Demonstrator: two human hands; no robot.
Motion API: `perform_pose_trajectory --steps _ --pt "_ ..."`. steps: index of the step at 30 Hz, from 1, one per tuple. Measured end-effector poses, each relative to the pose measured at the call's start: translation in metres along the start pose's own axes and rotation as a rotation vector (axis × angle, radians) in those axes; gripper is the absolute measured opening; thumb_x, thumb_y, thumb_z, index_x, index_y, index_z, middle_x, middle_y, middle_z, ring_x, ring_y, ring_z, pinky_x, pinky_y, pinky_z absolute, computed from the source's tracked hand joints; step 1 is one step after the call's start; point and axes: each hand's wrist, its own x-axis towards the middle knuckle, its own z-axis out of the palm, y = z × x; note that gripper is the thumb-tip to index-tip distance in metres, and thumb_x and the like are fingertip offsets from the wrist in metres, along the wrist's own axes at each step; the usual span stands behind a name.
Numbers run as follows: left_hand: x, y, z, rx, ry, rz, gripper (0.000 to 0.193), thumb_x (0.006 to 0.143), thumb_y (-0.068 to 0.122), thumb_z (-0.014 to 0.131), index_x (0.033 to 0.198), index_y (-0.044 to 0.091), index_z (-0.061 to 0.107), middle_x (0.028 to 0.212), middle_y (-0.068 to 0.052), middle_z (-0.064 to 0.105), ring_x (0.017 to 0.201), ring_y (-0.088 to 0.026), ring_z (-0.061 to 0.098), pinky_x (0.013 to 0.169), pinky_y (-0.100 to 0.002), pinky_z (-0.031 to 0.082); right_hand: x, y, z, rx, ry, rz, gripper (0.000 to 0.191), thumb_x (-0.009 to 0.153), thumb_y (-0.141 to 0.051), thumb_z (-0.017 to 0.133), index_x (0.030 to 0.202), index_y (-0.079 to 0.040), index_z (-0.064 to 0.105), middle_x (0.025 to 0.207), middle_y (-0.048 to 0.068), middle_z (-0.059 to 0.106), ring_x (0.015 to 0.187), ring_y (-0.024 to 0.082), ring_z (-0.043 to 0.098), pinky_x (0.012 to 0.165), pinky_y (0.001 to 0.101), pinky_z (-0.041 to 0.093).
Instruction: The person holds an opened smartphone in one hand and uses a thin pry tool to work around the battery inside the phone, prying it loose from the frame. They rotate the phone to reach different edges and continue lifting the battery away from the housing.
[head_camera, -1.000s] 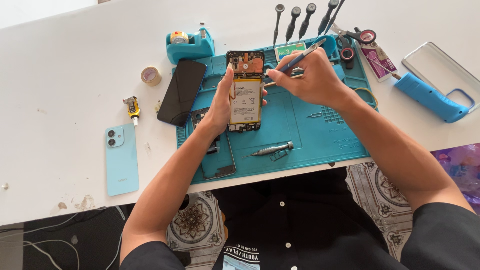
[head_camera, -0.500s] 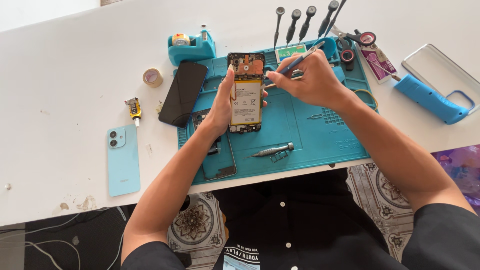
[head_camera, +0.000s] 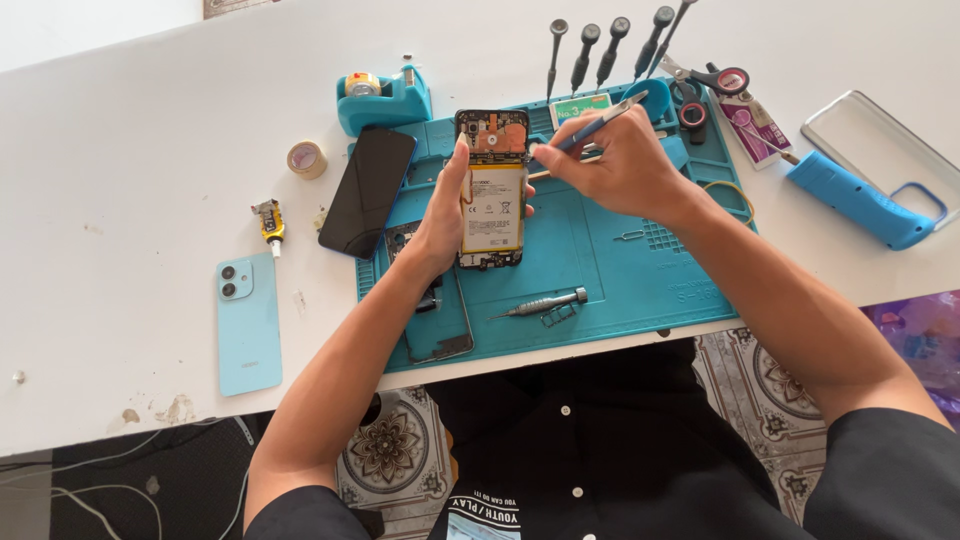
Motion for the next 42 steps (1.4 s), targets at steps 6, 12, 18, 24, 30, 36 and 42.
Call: perform_pose_trajectory --steps 6,12,18,24,30,36,42 --pt "0.0012 -0.0018 -0.0015 -0.009 -0.004 -0.012 0.085 0.096 0.076 0.028 0.13 0.006 0.062 0.103 -0.017 0.073 0.09 -0.027 0.077 0.078 -0.042 0.066 0.0002 -0.001 -0.0013 -0.003 -0.058 0.074 0.022 0.095 -0.018 0.075 0.086 0.001 0.077 0.065 0.007 0.068 0.053 0.012 0.057 0.048 0.0286 0.041" --pt "0.0023 -0.0029 -0.0019 0.012 -0.006 -0.01 0.087 0.095 0.077 0.027 0.13 0.005 0.061 0.103 -0.017 0.073 0.09 -0.027 0.077 0.076 -0.042 0.066 0.0018 -0.0015 -0.0027 0.045 -0.031 0.029 0.02 0.097 -0.017 0.074 0.088 -0.001 0.078 0.068 0.006 0.07 0.056 0.01 0.062 0.05 0.0257 0.044" --pt "0.002 -0.0017 -0.0026 -0.008 -0.007 -0.028 0.087 0.094 0.078 0.027 0.132 0.007 0.061 0.104 -0.017 0.073 0.09 -0.027 0.077 0.077 -0.042 0.065 0.0021 -0.0051 -0.0014 0.01 -0.006 0.019 0.02 0.097 -0.018 0.075 0.089 0.0 0.078 0.067 0.005 0.069 0.054 0.008 0.059 0.048 0.0259 0.043" --pt "0.0015 -0.0002 -0.0035 -0.005 0.003 -0.041 0.087 0.093 0.077 0.027 0.133 0.007 0.06 0.104 -0.016 0.072 0.09 -0.027 0.076 0.076 -0.042 0.065 0.0023 -0.005 -0.0011 0.03 -0.059 0.066 0.02 0.096 -0.017 0.074 0.088 0.0 0.078 0.063 0.005 0.067 0.051 0.009 0.056 0.046 0.0265 0.04" --pt "0.0016 -0.0013 -0.0035 -0.021 0.001 -0.027 0.087 0.095 0.076 0.028 0.132 0.005 0.061 0.104 -0.017 0.073 0.091 -0.028 0.076 0.078 -0.042 0.066 0.0024 -0.0044 -0.0012 0.024 -0.096 0.09 0.021 0.096 -0.017 0.074 0.084 0.0 0.077 0.063 0.006 0.066 0.051 0.011 0.055 0.046 0.0268 0.04" --pt "0.0021 -0.0014 -0.0039 -0.008 -0.002 -0.033 0.087 0.095 0.076 0.027 0.131 0.005 0.062 0.104 -0.017 0.073 0.09 -0.028 0.077 0.078 -0.042 0.065 0.002 -0.0035 -0.0017 0.015 -0.075 0.055 0.019 0.096 -0.016 0.073 0.087 0.0 0.078 0.063 0.007 0.067 0.051 0.011 0.057 0.047 0.0266 0.041" --pt "0.0011 -0.0012 -0.0053 -0.022 -0.023 -0.019 0.086 0.096 0.076 0.028 0.131 0.006 0.062 0.104 -0.017 0.073 0.091 -0.028 0.076 0.078 -0.042 0.065 0.0029 -0.003 -0.0006 0.018 0.006 0.01 0.018 0.097 -0.015 0.073 0.088 0.0 0.078 0.068 0.007 0.07 0.055 0.011 0.061 0.049 0.0279 0.042"
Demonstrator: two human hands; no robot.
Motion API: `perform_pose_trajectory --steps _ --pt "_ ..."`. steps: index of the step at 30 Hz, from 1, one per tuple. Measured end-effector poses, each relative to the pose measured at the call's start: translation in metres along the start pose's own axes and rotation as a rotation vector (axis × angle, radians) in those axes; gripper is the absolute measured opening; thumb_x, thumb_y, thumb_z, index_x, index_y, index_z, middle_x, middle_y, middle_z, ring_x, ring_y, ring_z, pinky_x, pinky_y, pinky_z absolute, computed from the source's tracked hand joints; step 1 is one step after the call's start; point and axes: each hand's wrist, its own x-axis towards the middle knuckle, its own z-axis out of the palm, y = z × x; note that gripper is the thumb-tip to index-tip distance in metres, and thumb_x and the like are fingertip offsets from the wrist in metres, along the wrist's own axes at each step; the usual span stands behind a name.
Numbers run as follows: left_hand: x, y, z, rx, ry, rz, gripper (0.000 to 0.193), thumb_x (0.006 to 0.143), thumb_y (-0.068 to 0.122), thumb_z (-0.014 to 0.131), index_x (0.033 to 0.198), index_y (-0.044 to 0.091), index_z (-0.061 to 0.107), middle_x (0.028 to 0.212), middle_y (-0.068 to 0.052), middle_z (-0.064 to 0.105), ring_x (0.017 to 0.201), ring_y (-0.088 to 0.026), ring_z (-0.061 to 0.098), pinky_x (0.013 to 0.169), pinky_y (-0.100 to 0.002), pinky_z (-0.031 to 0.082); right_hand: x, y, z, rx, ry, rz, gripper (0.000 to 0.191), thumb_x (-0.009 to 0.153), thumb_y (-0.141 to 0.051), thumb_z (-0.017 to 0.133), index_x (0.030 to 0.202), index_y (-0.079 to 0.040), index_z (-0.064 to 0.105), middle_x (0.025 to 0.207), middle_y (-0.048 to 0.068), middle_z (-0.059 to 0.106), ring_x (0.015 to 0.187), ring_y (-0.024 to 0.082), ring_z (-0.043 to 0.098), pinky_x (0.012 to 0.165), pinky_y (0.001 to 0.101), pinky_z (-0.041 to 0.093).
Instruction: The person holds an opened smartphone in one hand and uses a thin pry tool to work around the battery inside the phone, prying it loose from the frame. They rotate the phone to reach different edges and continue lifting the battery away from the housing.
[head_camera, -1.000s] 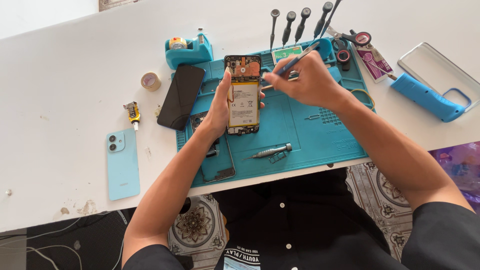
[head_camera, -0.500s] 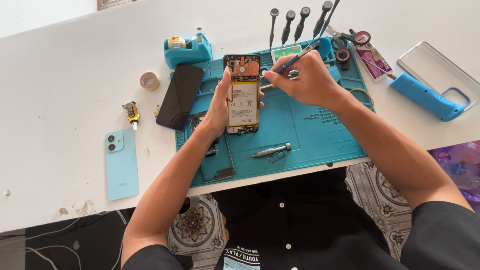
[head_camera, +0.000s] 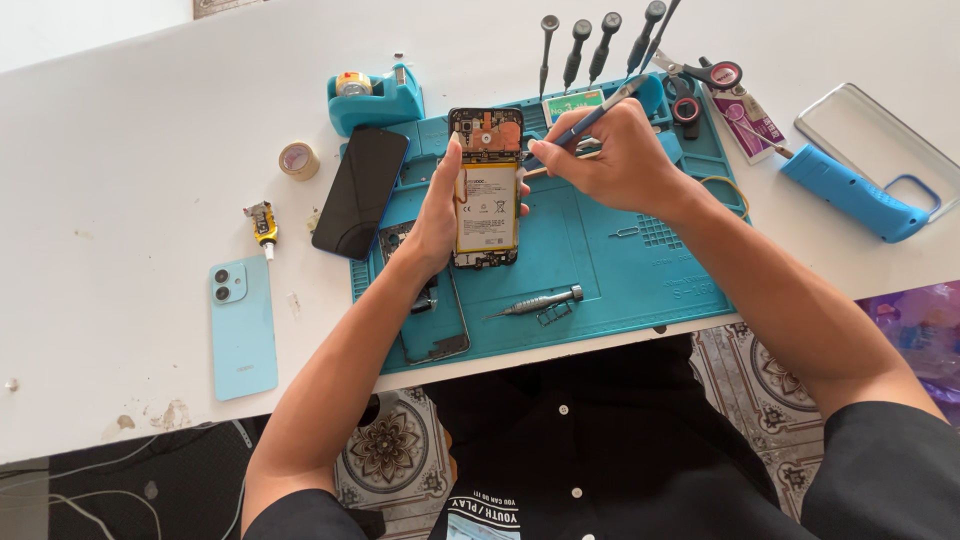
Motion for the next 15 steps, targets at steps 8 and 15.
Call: perform_pose_trajectory --steps 8,15 --pt "0.0006 0.0022 -0.0014 0.027 0.012 0.001 0.086 0.094 0.077 0.029 0.131 0.007 0.062 0.103 -0.016 0.073 0.09 -0.028 0.077 0.076 -0.042 0.066 0.0034 -0.0044 -0.0019 -0.008 -0.111 0.034 0.018 0.098 -0.019 0.074 0.093 -0.001 0.077 0.073 0.008 0.072 0.062 0.012 0.065 0.055 0.0273 0.05" --pt "0.0008 0.0017 -0.0004 0.021 0.017 0.001 0.086 0.094 0.077 0.03 0.131 0.006 0.062 0.103 -0.017 0.073 0.09 -0.028 0.077 0.076 -0.042 0.066 0.0027 -0.0035 -0.0029 0.021 -0.113 0.001 0.018 0.099 -0.019 0.075 0.094 -0.001 0.076 0.076 0.008 0.074 0.067 0.012 0.069 0.061 0.0269 0.054"
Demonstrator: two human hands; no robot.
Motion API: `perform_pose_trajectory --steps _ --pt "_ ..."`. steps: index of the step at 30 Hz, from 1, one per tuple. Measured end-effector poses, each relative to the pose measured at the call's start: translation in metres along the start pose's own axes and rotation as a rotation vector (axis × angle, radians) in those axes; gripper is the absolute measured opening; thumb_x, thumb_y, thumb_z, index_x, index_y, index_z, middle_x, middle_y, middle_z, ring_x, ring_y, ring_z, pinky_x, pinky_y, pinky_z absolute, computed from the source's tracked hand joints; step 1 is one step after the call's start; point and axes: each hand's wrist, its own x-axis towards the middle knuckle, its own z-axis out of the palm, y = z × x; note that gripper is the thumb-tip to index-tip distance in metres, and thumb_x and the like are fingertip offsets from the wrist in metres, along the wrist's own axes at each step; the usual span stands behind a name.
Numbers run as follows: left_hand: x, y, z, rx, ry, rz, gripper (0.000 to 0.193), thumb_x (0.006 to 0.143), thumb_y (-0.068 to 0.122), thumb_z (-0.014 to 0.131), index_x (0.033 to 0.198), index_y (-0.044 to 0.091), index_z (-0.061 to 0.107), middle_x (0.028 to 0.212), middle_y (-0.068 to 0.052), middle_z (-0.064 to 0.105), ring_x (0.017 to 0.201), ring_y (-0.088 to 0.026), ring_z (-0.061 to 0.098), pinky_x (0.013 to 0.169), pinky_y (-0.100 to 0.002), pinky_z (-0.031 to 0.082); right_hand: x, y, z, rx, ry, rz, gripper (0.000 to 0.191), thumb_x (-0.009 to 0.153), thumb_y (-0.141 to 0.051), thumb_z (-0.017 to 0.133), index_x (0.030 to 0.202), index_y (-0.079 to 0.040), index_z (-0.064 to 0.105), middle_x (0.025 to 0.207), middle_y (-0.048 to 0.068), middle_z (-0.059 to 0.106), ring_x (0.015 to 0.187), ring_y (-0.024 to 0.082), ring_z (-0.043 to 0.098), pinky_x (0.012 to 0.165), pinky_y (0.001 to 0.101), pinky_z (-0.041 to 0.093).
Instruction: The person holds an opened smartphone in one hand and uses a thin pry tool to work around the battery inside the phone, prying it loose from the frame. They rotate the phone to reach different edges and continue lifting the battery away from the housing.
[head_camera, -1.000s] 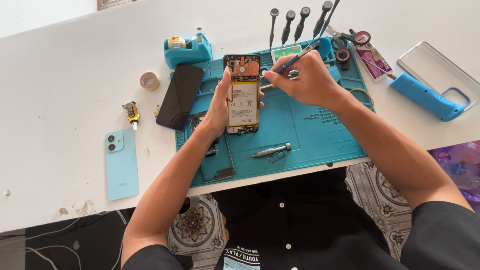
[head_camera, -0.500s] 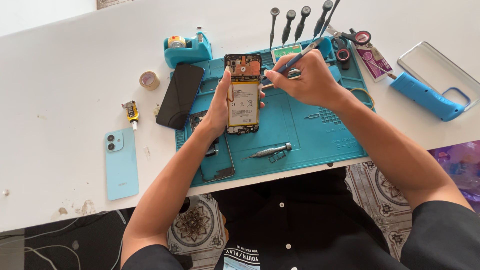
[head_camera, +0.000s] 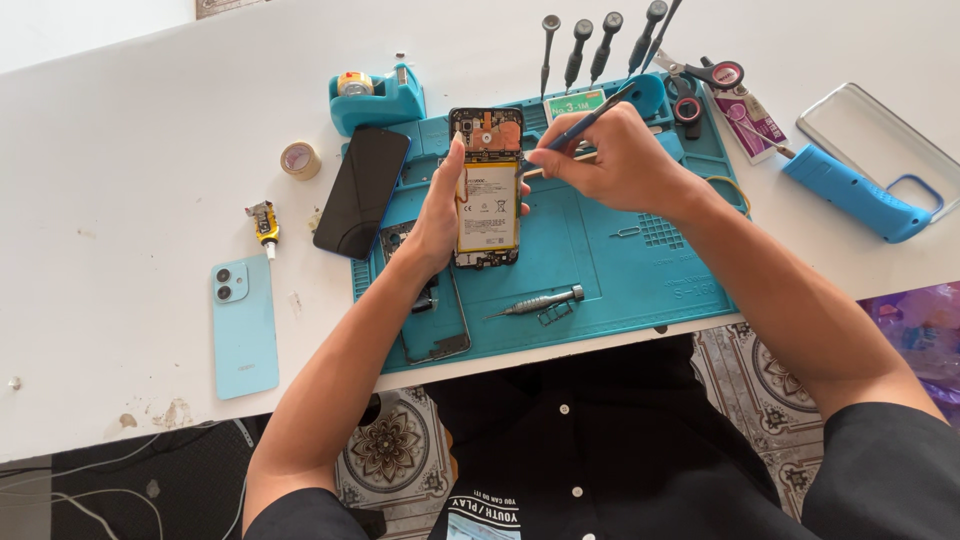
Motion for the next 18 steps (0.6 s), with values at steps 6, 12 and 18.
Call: perform_pose_trajectory --steps 6,12,18 --pt "0.0009 0.0007 -0.0012 0.004 0.001 -0.012 0.087 0.093 0.077 0.031 0.13 0.005 0.062 0.105 -0.017 0.074 0.091 -0.028 0.078 0.077 -0.043 0.066 0.0022 0.0027 -0.0005 -0.027 -0.099 0.082 0.015 0.096 -0.019 0.076 0.096 -0.004 0.078 0.075 0.008 0.073 0.066 0.017 0.069 0.058 0.0302 0.052" --pt "0.0 0.0023 -0.0009 0.001 -0.011 0.009 0.086 0.095 0.076 0.03 0.131 0.005 0.062 0.105 -0.018 0.073 0.091 -0.028 0.077 0.078 -0.043 0.065 0.002 0.0034 -0.0006 0.055 -0.089 0.062 0.014 0.095 -0.017 0.075 0.1 -0.004 0.076 0.084 0.005 0.075 0.08 0.014 0.075 0.069 0.029 0.06" --pt "-0.0004 0.0053 -0.0004 0.007 0.005 0.02 0.083 0.095 0.076 0.032 0.127 0.005 0.063 0.104 -0.016 0.073 0.089 -0.028 0.078 0.075 -0.042 0.066 0.0031 0.0031 0.0002 0.054 -0.151 -0.046 0.012 0.094 -0.016 0.076 0.097 -0.004 0.076 0.086 0.006 0.076 0.084 0.015 0.075 0.076 0.0296 0.062"
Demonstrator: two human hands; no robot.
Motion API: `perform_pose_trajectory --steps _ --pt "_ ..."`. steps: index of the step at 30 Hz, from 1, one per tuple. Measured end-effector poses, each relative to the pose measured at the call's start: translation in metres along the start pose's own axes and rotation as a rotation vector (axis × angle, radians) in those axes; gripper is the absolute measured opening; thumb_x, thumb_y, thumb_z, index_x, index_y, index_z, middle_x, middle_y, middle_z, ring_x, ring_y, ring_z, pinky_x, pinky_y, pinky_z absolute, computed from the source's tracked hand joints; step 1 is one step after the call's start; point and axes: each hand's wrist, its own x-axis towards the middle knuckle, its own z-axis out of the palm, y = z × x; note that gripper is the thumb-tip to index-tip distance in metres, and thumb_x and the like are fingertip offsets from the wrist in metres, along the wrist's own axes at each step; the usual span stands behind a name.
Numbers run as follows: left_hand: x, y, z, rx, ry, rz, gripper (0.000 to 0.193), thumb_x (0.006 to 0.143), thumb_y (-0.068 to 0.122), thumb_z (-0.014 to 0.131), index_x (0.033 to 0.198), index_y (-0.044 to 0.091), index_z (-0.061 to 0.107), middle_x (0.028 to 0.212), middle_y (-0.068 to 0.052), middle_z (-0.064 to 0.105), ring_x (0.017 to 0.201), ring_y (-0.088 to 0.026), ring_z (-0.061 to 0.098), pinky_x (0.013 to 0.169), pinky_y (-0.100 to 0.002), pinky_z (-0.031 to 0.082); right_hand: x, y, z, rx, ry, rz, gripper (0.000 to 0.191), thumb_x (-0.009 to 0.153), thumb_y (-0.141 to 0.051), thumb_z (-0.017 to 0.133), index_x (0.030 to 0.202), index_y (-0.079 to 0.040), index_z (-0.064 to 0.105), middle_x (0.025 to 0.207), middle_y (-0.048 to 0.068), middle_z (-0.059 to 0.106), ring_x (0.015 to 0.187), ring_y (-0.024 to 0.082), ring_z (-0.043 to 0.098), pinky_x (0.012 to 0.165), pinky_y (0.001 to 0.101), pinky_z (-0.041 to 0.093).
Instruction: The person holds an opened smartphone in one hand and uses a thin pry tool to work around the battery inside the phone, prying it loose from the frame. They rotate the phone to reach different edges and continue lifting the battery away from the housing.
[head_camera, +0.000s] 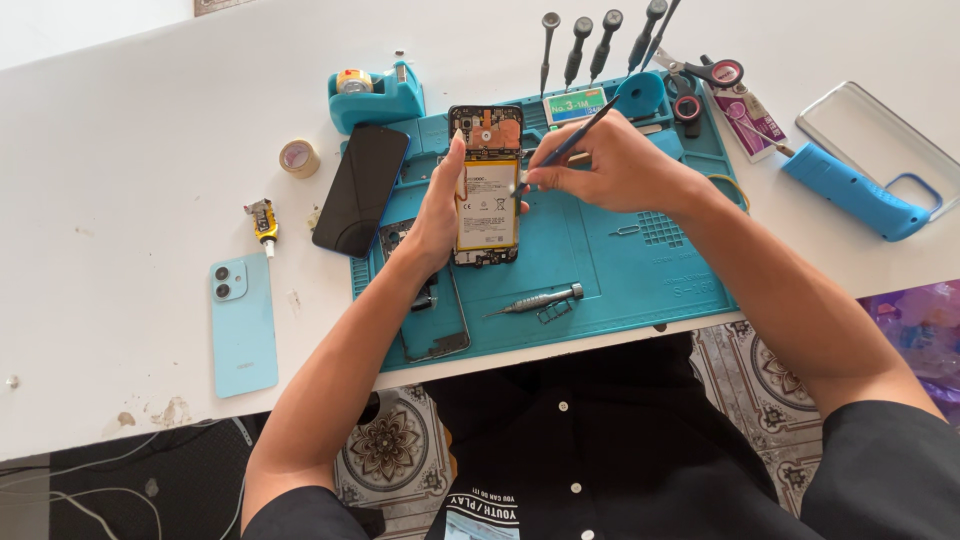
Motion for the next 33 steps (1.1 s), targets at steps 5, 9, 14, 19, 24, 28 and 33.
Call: perform_pose_trajectory --steps 5,9,14,19,24,28,33 --pt "-0.0002 0.0015 -0.0008 -0.003 -0.01 0.001 0.083 0.096 0.075 0.032 0.129 0.005 0.062 0.104 -0.017 0.074 0.09 -0.028 0.077 0.077 -0.041 0.066 0.0006 -0.001 -0.0012 0.023 0.038 0.068 0.014 0.095 -0.017 0.075 0.098 -0.004 0.076 0.086 0.007 0.075 0.082 0.015 0.075 0.071 0.0296 0.062" --pt "0.0003 0.0015 -0.0016 0.009 0.0 0.0 0.084 0.096 0.075 0.032 0.129 0.004 0.062 0.104 -0.018 0.074 0.09 -0.028 0.078 0.078 -0.042 0.067 0.0022 -0.0019 -0.0011 -0.077 0.046 0.035 0.016 0.094 -0.019 0.077 0.095 -0.003 0.076 0.083 0.009 0.074 0.076 0.017 0.071 0.067 0.0302 0.06" --pt "0.0007 0.0006 -0.0026 0.016 -0.004 -0.003 0.085 0.095 0.076 0.031 0.129 0.005 0.062 0.104 -0.018 0.074 0.089 -0.028 0.078 0.076 -0.042 0.066 0.0015 -0.0032 0.0007 -0.062 0.078 0.069 0.018 0.096 -0.021 0.076 0.095 -0.003 0.076 0.082 0.008 0.074 0.074 0.016 0.071 0.066 0.0313 0.058" --pt "0.0012 -0.0001 -0.0028 0.002 -0.006 -0.023 0.086 0.094 0.077 0.031 0.129 0.005 0.062 0.105 -0.018 0.074 0.09 -0.028 0.077 0.077 -0.042 0.066 0.0013 -0.0019 0.0 -0.082 0.084 0.067 0.018 0.096 -0.021 0.076 0.095 -0.003 0.077 0.081 0.008 0.074 0.072 0.015 0.07 0.062 0.0306 0.057" --pt "0.001 0.0003 -0.0038 -0.004 -0.002 -0.018 0.085 0.095 0.076 0.032 0.131 0.005 0.061 0.106 -0.019 0.074 0.091 -0.029 0.077 0.079 -0.043 0.066 0.0014 -0.0009 0.0012 -0.064 0.093 0.004 0.018 0.097 -0.021 0.075 0.095 -0.003 0.076 0.079 0.007 0.073 0.07 0.014 0.069 0.061 0.0269 0.055" --pt "0.0005 0.0003 -0.0041 0.003 -0.006 -0.009 0.085 0.095 0.076 0.031 0.13 0.005 0.062 0.104 -0.018 0.074 0.09 -0.028 0.077 0.077 -0.042 0.066 0.0021 -0.0008 0.002 -0.084 0.098 0.066 0.019 0.097 -0.022 0.075 0.094 -0.003 0.077 0.076 0.006 0.073 0.065 0.013 0.068 0.056 0.0268 0.051" --pt "0.0004 0.0015 -0.0043 -0.001 -0.002 -0.007 0.084 0.095 0.075 0.033 0.129 0.004 0.062 0.104 -0.018 0.074 0.09 -0.028 0.077 0.077 -0.042 0.066 0.0023 -0.0007 0.0023 -0.079 0.102 0.041 0.019 0.096 -0.021 0.076 0.094 -0.003 0.078 0.075 0.007 0.073 0.065 0.014 0.067 0.057 0.0284 0.051"
